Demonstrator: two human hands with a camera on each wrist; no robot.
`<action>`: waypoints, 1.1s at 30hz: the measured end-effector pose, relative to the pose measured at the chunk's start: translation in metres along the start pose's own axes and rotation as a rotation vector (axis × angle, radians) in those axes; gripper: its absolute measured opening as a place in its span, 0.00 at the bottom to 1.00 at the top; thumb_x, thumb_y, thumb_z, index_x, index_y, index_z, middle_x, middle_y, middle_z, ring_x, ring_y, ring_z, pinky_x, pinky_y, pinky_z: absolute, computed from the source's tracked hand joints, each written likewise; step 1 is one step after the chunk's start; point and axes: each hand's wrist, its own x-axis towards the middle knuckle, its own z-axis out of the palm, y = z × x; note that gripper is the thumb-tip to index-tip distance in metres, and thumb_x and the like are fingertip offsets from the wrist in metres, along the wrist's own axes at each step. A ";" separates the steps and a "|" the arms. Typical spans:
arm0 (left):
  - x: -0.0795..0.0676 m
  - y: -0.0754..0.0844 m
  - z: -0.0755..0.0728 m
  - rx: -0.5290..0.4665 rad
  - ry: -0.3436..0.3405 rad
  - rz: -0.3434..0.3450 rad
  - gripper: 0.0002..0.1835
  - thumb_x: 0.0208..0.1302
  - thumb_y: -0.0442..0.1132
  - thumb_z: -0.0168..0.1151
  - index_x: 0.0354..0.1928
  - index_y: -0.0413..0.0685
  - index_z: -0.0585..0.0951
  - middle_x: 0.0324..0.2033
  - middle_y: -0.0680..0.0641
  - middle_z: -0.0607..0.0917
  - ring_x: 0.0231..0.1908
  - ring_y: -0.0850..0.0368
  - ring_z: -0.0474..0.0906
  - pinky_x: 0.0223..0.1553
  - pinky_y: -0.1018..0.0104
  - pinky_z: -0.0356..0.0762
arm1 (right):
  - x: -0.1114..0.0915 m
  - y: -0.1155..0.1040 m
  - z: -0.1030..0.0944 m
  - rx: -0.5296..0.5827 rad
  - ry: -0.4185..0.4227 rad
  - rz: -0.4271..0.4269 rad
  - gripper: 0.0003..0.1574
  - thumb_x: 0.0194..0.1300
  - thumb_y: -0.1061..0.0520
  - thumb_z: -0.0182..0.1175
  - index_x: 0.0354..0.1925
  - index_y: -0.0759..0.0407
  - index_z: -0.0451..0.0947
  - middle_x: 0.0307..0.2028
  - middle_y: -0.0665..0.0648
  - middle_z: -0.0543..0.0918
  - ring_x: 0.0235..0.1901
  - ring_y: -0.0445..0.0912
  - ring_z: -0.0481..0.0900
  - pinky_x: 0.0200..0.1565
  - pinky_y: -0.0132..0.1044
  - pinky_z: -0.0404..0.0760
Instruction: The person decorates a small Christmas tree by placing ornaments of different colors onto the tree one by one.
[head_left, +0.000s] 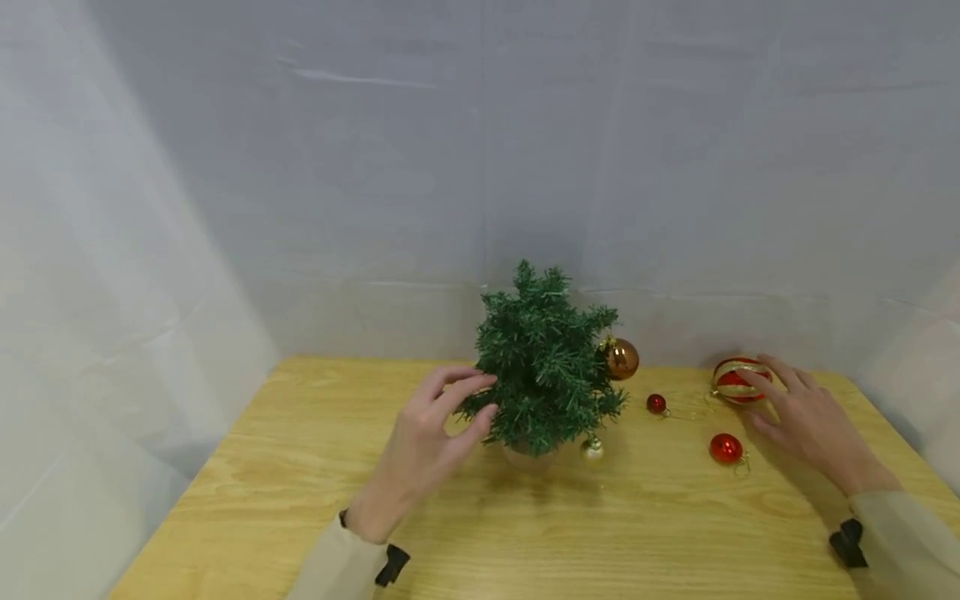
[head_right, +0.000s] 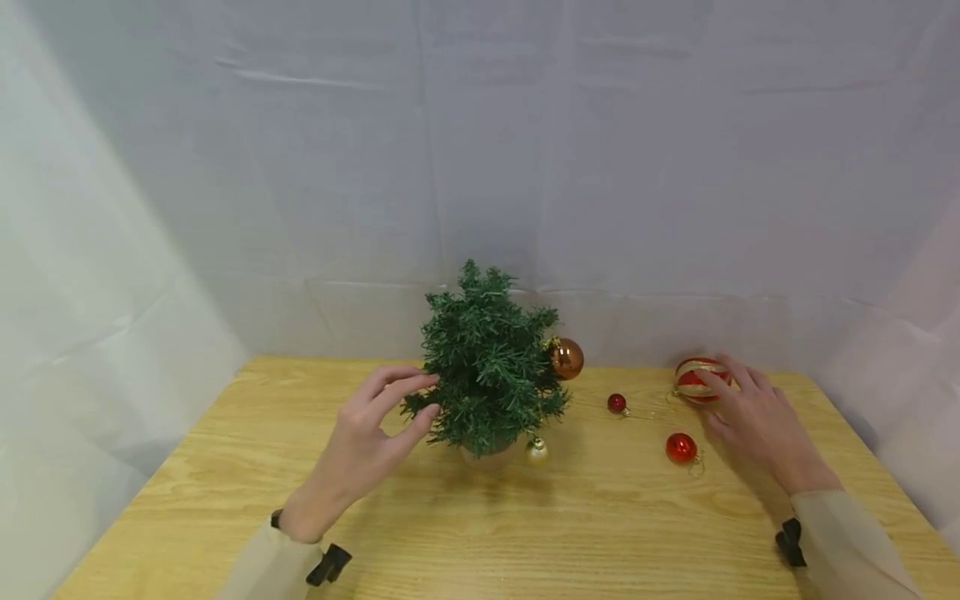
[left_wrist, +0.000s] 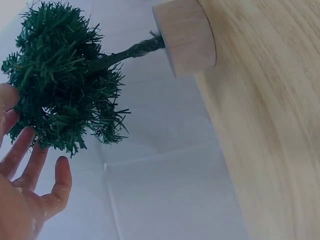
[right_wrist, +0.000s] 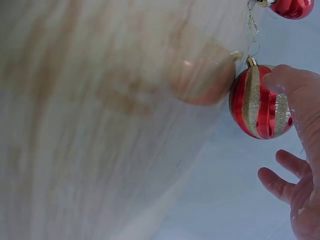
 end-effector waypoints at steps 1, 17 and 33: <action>0.000 -0.001 0.000 -0.006 -0.005 -0.001 0.18 0.64 0.34 0.71 0.56 0.47 0.84 0.52 0.45 0.83 0.50 0.52 0.83 0.40 0.63 0.81 | -0.001 0.000 0.001 0.002 -0.002 0.004 0.49 0.39 0.64 0.81 0.61 0.63 0.75 0.62 0.73 0.71 0.46 0.75 0.77 0.38 0.69 0.79; 0.005 -0.008 0.000 -0.038 -0.054 0.066 0.18 0.64 0.33 0.70 0.56 0.48 0.85 0.48 0.47 0.86 0.45 0.56 0.84 0.30 0.71 0.76 | 0.004 -0.004 -0.002 -0.019 -0.061 -0.008 0.50 0.41 0.63 0.82 0.63 0.62 0.73 0.63 0.75 0.71 0.47 0.76 0.78 0.40 0.69 0.80; 0.006 -0.013 0.001 -0.062 -0.089 0.097 0.17 0.64 0.32 0.70 0.55 0.49 0.86 0.49 0.48 0.86 0.46 0.56 0.84 0.32 0.74 0.77 | 0.000 -0.015 -0.004 -0.084 -0.102 -0.009 0.43 0.46 0.60 0.81 0.61 0.56 0.76 0.58 0.63 0.74 0.40 0.66 0.81 0.37 0.64 0.82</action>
